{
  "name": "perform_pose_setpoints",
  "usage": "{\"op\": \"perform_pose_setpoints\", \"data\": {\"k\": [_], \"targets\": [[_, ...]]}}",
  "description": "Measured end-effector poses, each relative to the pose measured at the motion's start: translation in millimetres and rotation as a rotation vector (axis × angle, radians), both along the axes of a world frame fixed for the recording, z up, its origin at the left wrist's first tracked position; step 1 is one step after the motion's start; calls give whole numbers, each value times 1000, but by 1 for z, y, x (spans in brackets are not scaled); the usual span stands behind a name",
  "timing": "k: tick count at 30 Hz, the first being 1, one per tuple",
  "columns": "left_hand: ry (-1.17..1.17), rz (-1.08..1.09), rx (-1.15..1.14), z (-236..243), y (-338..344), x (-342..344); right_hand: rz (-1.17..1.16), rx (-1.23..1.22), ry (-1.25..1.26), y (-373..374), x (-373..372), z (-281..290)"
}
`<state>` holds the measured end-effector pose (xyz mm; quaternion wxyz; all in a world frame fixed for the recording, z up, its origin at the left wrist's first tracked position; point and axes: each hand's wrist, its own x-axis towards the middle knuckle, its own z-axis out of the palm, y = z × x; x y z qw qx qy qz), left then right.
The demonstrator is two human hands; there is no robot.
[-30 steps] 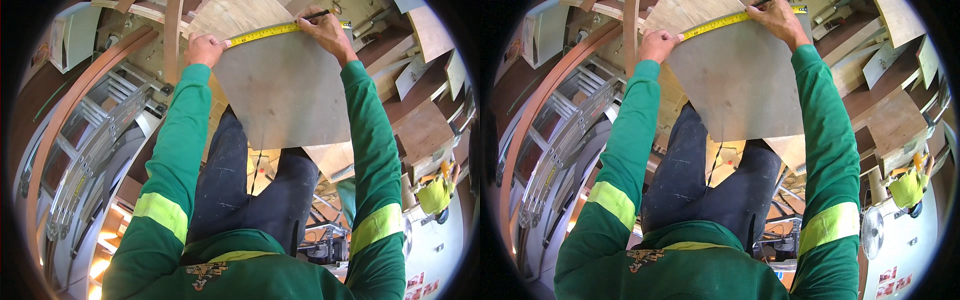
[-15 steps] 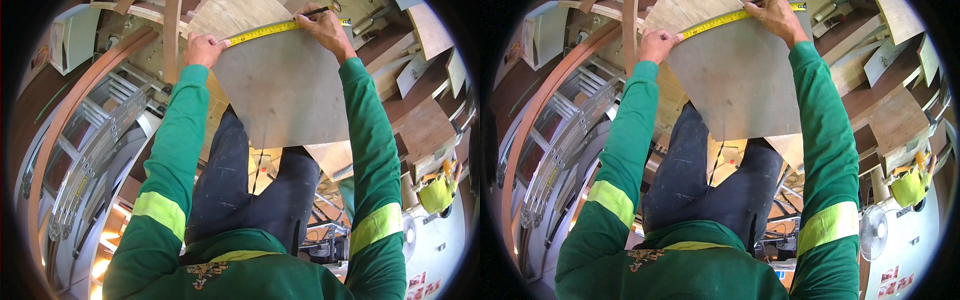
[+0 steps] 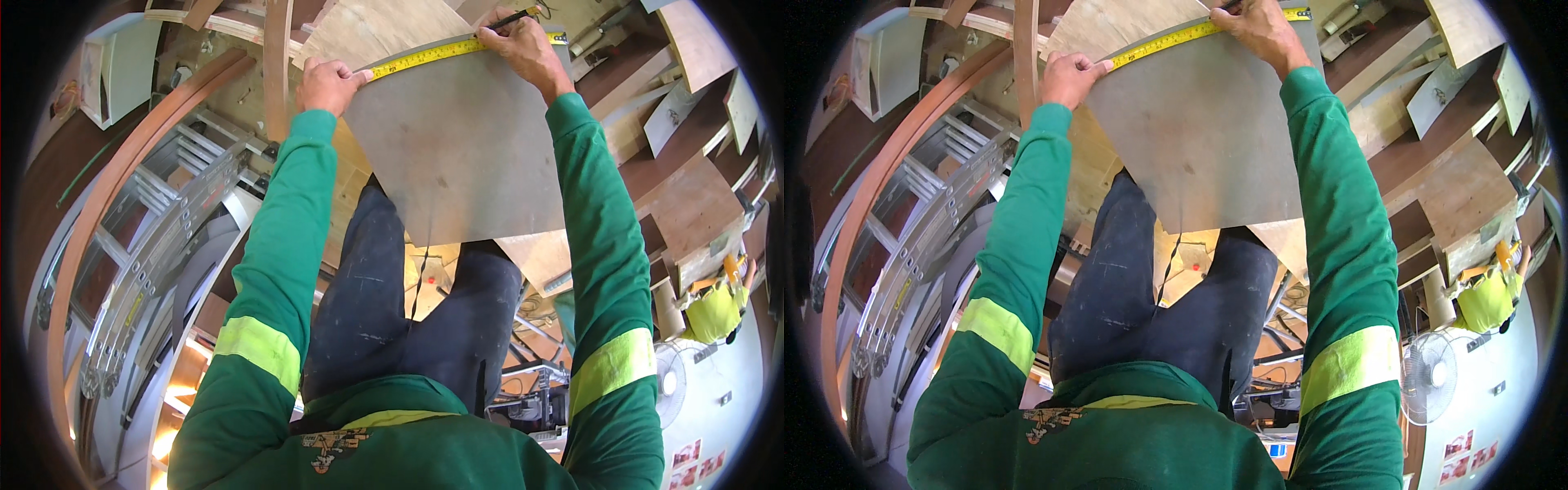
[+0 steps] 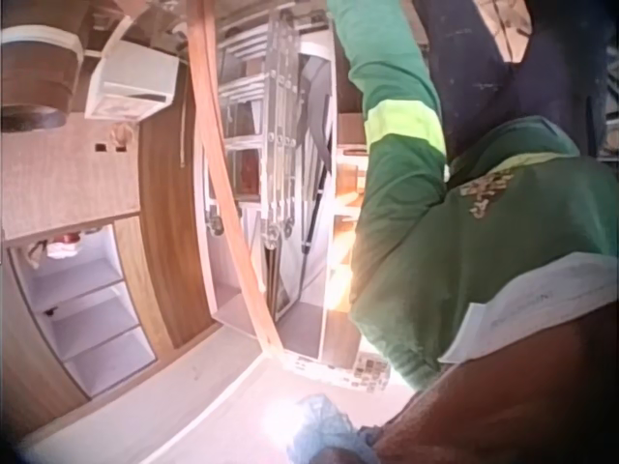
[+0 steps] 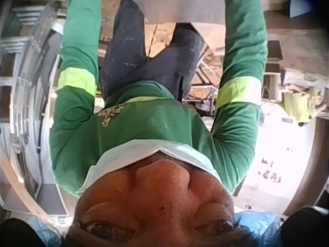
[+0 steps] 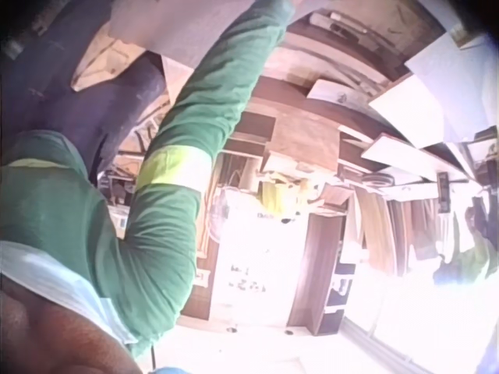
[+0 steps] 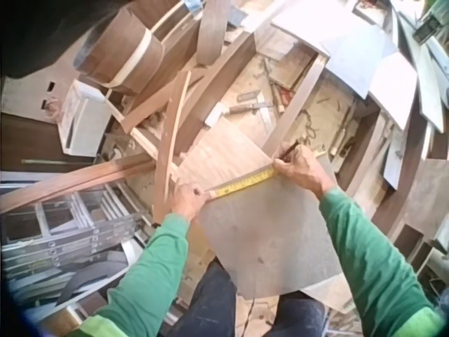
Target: The person measures a large tile using a tape measure and marks it with a pencil, then picks up and handles another thin tile piece to align and mark measurements on it.
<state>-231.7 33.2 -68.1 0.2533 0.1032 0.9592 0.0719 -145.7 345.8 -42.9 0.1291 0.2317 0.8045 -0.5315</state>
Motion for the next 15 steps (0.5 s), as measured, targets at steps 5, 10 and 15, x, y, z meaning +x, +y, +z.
{"op": "perform_pose_setpoints", "data": {"k": [5, 10, 15], "targets": [[-13, 38, 8, 0, 3, -1, -27, 13, 73, -2, 2, -8], [-14, 25, 3, 1, 2, -2, -7, -77, 88, -2, 4, -3], [-74, -1, 92, 1, -4, 4, -497, -157, 369, 20, 57, -19]]}}
